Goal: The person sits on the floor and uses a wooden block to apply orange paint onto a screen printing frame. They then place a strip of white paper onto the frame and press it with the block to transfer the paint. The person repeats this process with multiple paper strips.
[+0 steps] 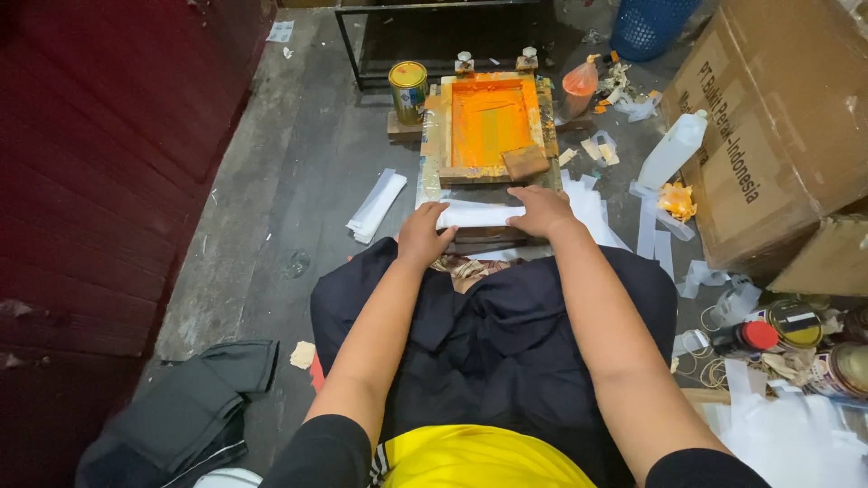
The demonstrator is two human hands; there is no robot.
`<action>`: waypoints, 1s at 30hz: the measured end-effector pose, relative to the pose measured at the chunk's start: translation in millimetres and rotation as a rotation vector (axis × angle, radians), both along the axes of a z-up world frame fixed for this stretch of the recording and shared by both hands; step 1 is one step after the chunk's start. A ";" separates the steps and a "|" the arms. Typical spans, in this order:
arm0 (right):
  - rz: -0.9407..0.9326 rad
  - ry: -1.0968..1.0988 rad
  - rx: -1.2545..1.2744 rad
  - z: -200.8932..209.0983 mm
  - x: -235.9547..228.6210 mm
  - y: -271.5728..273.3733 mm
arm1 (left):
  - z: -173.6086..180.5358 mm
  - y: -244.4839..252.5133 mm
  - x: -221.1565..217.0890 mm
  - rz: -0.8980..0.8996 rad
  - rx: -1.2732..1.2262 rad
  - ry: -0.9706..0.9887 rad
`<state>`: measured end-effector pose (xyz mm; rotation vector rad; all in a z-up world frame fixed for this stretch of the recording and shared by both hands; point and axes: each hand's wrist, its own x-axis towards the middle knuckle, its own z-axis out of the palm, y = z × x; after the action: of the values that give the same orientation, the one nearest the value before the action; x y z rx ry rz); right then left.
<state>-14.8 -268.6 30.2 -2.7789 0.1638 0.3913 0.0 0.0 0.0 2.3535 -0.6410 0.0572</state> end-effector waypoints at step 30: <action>0.029 -0.199 -0.053 36.9 -33.6 -21.6 | 9.1 14.7 -4.8 -0.034 0.048 -0.100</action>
<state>-48.4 -290.2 67.0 -2.8542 0.0879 0.1173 -4.8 14.7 9.1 2.3976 -0.7380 0.1463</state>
